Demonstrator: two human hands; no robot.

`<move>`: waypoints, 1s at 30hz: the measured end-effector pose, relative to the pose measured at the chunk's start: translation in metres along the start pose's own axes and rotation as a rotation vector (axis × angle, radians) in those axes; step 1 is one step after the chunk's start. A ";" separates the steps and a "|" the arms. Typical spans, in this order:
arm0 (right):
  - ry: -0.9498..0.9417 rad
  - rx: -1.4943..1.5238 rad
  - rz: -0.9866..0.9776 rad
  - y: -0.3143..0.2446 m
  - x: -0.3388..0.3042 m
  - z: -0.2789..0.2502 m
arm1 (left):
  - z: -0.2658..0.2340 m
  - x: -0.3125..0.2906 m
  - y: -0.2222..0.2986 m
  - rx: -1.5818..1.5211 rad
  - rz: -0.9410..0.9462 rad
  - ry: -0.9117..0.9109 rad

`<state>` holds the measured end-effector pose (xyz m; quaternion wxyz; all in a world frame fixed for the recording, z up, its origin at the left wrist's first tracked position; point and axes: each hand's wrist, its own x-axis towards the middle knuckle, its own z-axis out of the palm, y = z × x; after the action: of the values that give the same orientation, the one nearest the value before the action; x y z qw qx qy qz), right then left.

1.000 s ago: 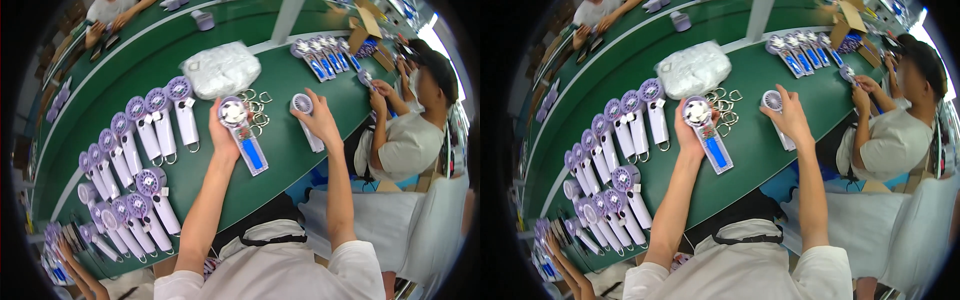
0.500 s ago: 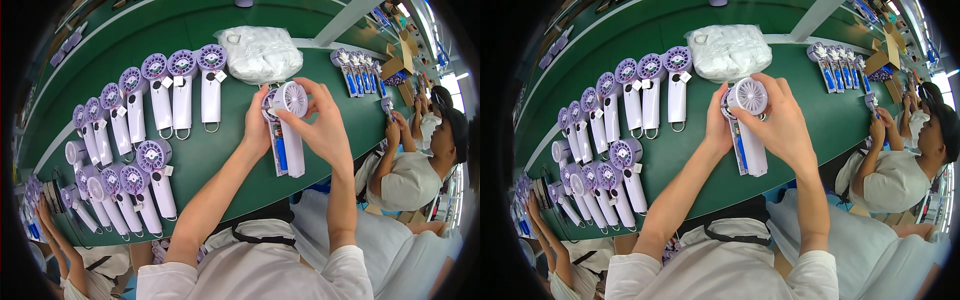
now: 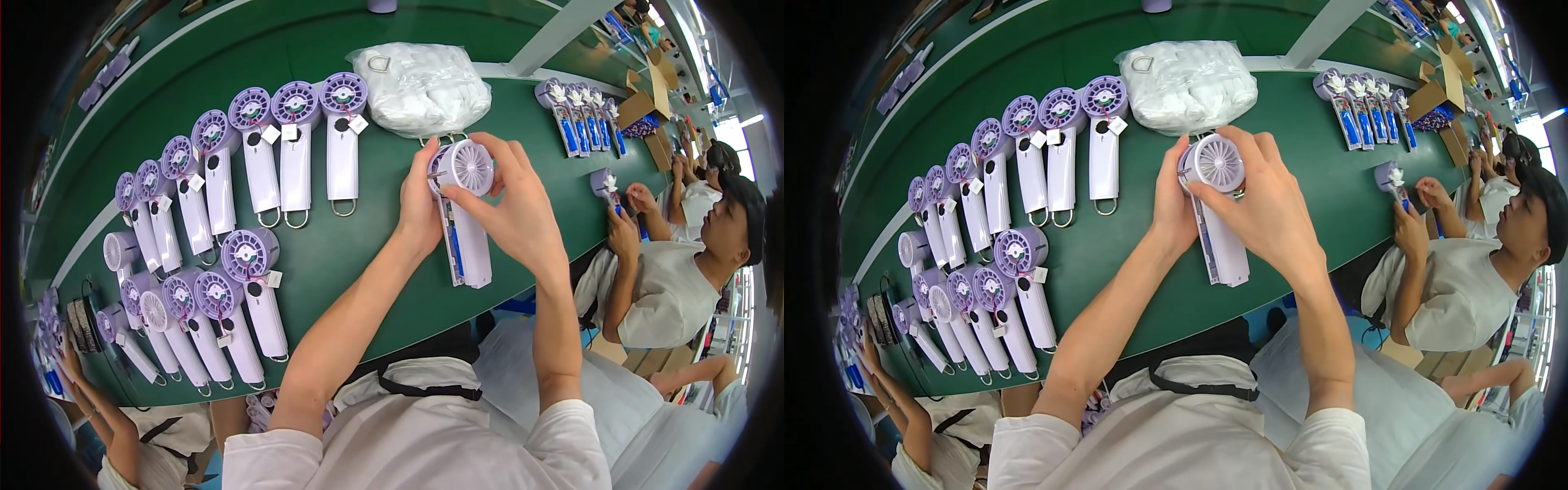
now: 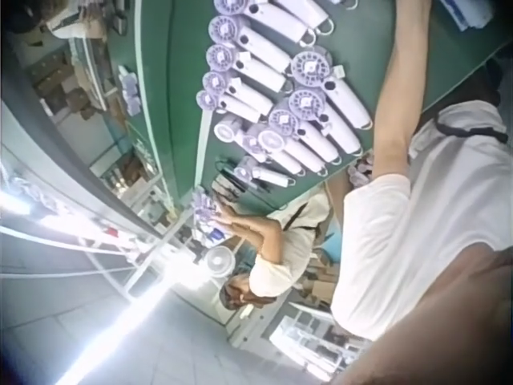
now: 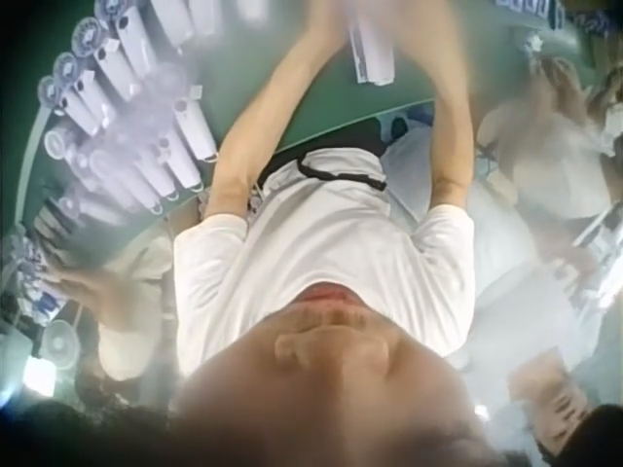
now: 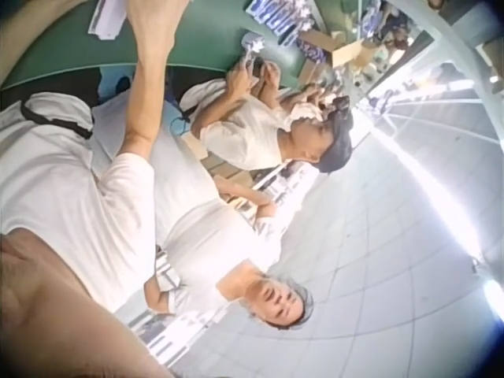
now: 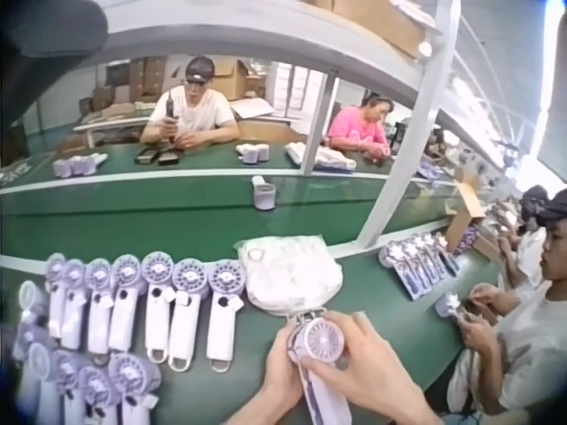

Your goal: The person assembles portable electric fans by placing internal components into the fan casing, securing the outer cover pieces together, and attaching a metal ring to each fan by hand.

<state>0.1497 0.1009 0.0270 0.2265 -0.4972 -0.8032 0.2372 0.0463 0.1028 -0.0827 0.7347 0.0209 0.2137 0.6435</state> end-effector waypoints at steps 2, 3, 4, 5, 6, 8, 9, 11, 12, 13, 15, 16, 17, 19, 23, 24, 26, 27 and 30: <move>-0.003 -0.004 0.013 0.001 -0.001 -0.002 | 0.001 0.001 -0.002 -0.006 -0.003 -0.011; -0.009 -0.013 0.009 0.001 0.000 -0.004 | 0.001 0.002 -0.002 -0.003 -0.001 -0.013; -0.018 -0.017 0.004 0.001 0.001 -0.003 | 0.000 0.002 -0.002 0.002 0.004 -0.012; -0.016 -0.014 0.005 0.002 0.001 -0.003 | -0.001 0.001 -0.002 0.006 0.004 -0.012; -0.026 -0.036 -0.017 0.002 0.001 -0.003 | -0.001 0.000 -0.003 -0.004 0.009 0.000; -0.027 -0.061 -0.036 0.003 0.001 -0.006 | 0.000 0.000 -0.004 -0.011 0.009 0.003; -0.033 -0.067 -0.049 0.003 0.001 -0.008 | 0.000 0.000 -0.005 -0.013 0.006 -0.009; -0.053 -0.064 -0.073 0.004 0.002 -0.008 | -0.002 -0.001 -0.005 -0.011 0.008 -0.013; -0.063 -0.059 -0.083 0.007 0.004 -0.008 | -0.003 0.000 -0.007 0.022 0.013 -0.019; -0.053 -0.048 -0.112 0.010 0.005 -0.008 | -0.001 0.000 -0.006 0.054 0.017 -0.026; -0.048 -0.063 -0.108 0.007 0.004 -0.010 | 0.004 -0.002 -0.005 0.066 0.026 -0.043; -0.045 -0.081 -0.102 0.004 0.003 -0.011 | 0.005 -0.003 -0.006 0.048 0.022 -0.051; -0.053 -0.096 -0.097 0.001 0.004 -0.011 | 0.005 -0.004 -0.005 0.032 0.017 -0.060; -0.049 -0.070 -0.112 0.002 0.006 -0.009 | 0.002 -0.003 -0.001 0.065 0.011 -0.080; -0.043 -0.053 -0.119 0.004 0.006 -0.002 | 0.009 -0.010 0.007 0.046 0.004 -0.100; -0.035 -0.044 -0.114 0.006 0.003 0.000 | 0.011 -0.012 0.007 -0.014 -0.008 -0.110; -0.016 0.073 -0.129 0.013 0.003 0.006 | 0.014 -0.009 0.008 -0.020 0.025 -0.103; 0.045 0.220 -0.089 0.021 0.003 0.012 | 0.015 -0.008 0.009 -0.018 0.044 -0.083; 0.170 0.400 0.280 0.044 0.010 -0.001 | 0.016 -0.004 0.010 0.017 0.106 -0.092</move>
<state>0.1769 0.1276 0.0020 0.3518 -0.5669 -0.6420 0.3778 0.0415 0.1044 -0.0641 0.7085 0.0677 0.1836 0.6780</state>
